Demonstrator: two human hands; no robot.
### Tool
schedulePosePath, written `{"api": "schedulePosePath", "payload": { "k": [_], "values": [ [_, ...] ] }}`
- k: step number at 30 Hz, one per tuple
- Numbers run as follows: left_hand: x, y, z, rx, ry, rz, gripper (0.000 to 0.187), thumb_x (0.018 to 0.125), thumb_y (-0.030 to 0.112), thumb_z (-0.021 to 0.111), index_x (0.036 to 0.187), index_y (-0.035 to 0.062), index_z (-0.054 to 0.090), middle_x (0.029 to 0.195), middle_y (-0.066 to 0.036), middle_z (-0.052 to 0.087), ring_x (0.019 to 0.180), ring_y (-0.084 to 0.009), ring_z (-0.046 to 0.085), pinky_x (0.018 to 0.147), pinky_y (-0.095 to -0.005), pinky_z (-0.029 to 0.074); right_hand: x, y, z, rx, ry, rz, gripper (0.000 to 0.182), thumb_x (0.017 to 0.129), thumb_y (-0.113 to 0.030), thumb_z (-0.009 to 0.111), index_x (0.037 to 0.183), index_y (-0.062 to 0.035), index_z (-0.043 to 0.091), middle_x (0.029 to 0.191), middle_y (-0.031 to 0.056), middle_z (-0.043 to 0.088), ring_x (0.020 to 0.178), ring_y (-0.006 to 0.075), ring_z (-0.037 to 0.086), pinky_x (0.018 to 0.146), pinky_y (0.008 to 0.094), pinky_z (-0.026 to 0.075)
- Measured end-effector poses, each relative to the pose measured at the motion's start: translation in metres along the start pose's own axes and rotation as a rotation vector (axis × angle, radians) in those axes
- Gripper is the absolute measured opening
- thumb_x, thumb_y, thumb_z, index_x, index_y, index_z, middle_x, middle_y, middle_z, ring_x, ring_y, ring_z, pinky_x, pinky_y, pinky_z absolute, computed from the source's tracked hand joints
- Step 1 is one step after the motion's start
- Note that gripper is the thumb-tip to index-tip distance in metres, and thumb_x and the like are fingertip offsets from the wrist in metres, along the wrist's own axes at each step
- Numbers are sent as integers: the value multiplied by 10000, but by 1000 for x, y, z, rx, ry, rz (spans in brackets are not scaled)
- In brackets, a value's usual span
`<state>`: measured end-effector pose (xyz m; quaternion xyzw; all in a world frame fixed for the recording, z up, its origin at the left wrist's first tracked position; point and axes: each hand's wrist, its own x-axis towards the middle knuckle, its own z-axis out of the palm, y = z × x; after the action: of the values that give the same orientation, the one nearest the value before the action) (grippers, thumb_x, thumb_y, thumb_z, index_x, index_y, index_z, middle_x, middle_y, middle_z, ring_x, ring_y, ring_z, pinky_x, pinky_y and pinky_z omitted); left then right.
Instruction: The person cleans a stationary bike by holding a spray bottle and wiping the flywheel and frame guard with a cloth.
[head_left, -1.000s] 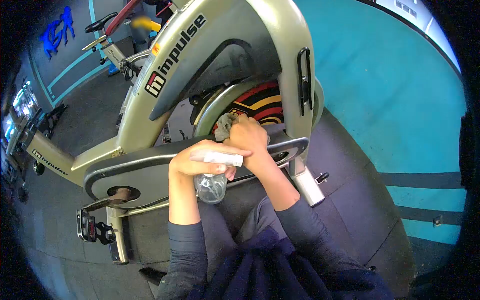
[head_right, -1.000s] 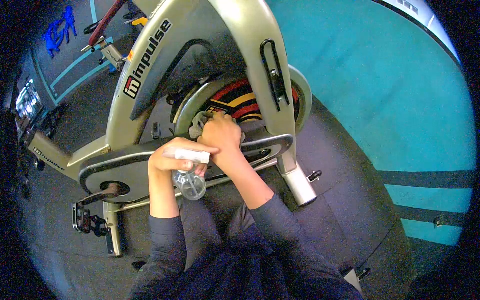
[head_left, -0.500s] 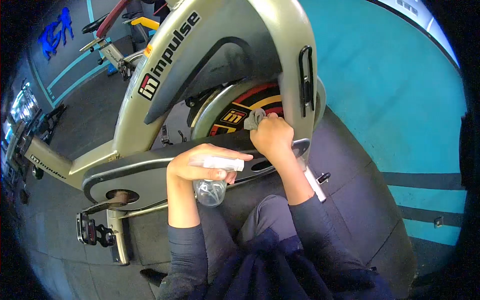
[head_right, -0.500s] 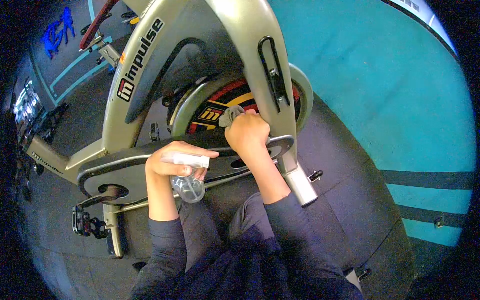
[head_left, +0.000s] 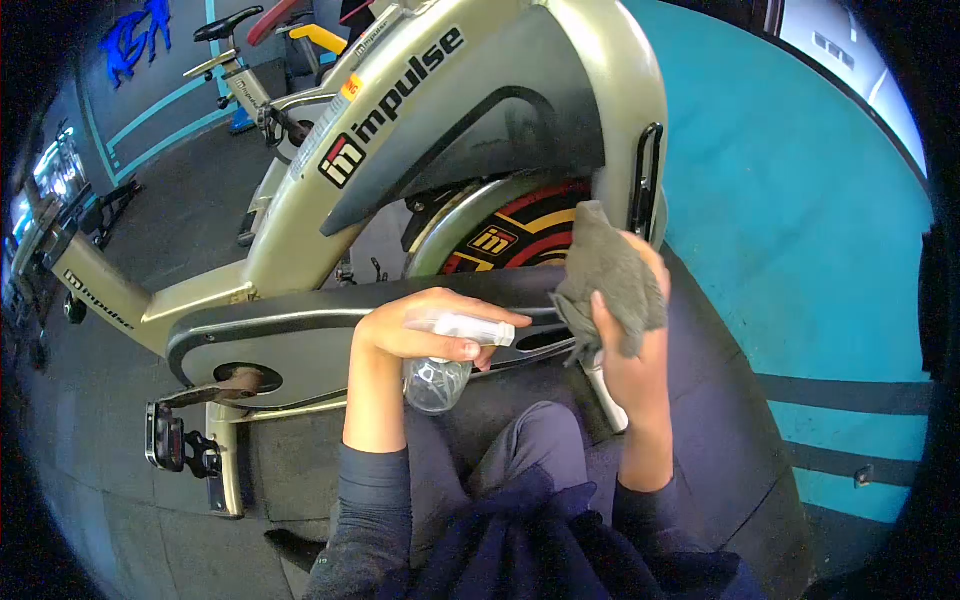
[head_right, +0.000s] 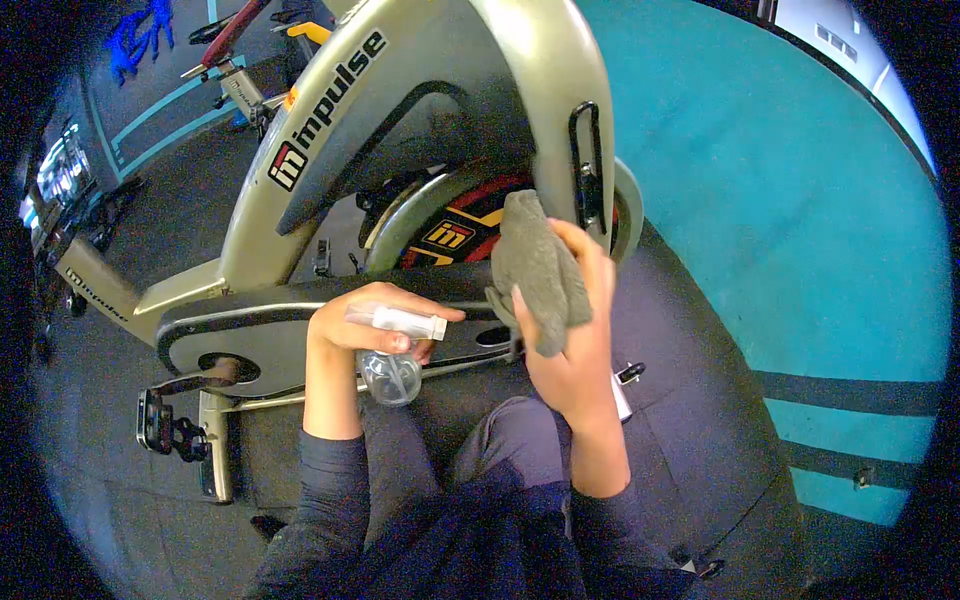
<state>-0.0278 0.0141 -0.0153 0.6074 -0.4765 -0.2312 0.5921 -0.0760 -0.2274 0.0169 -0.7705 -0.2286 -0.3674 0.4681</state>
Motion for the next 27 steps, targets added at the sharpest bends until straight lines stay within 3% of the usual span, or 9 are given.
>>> {"api": "schedulePosePath", "payload": {
  "k": [1,5,7,13,16,20,21,23,27],
  "values": [
    [0,1,0,8,2,-11,552,852,219,624,1317,-39,476,901,-123,660,824,-164,622,767,-299,488,1,-3,-5,-200,62,-173,338,853,-133,592,1139,32,519,1045,125,591,980,258,580,886,329,427],
    [-2,-1,-1,5,3,-8,546,854,223,624,1319,-25,483,898,-119,660,827,-159,620,768,-294,487,-24,21,-22,-22,114,-61,359,859,-163,559,1161,29,523,1095,131,592,1026,276,570,919,352,419],
    [-2,-1,-1,8,-11,10,537,856,217,619,1320,-16,485,890,-113,659,822,-155,616,768,-291,485,-37,32,-32,914,211,651,384,868,-199,534,1185,18,530,1164,132,583,1076,284,560,949,373,421],
    [-1,1,3,28,38,0,601,824,267,637,1313,-46,481,866,-121,644,774,-192,614,698,-309,486,-28,29,-29,1273,282,684,422,898,-193,515,1259,20,470,1234,147,549,1128,266,541,956,391,441],
    [-1,-1,2,32,36,5,601,821,264,639,1310,-48,482,871,-121,644,778,-191,616,704,-309,488,-31,31,3,645,705,178,434,882,-107,575,1270,42,453,1247,147,531,1146,253,522,891,370,486],
    [-2,1,3,34,62,-25,605,818,262,644,1308,-53,481,872,-121,646,786,-192,618,717,-309,488,4,25,34,-436,131,-595,513,749,-55,601,1246,32,512,1295,164,524,1238,320,466,1044,462,326],
    [-2,0,2,23,41,-12,553,839,212,625,1318,-27,483,882,-105,649,806,-172,616,748,-300,487,9,31,50,-454,-38,-487,563,722,-30,585,1275,25,492,1335,128,503,1284,290,420,1091,460,249],
    [-2,0,1,15,17,-3,508,861,162,606,1327,-1,485,892,-89,652,827,-151,613,779,-292,486,8,61,82,-721,-386,-221,747,692,-36,597,1400,-62,360,1488,88,317,1373,275,287,1080,473,275],
    [-1,-1,1,-24,-8,25,513,854,156,606,1320,-21,483,896,-104,655,834,-161,619,785,-295,490,2,68,93,-645,-343,-154,772,691,-45,575,1421,-96,332,1508,63,279,1367,290,294,1019,467,361]
  ]
}}
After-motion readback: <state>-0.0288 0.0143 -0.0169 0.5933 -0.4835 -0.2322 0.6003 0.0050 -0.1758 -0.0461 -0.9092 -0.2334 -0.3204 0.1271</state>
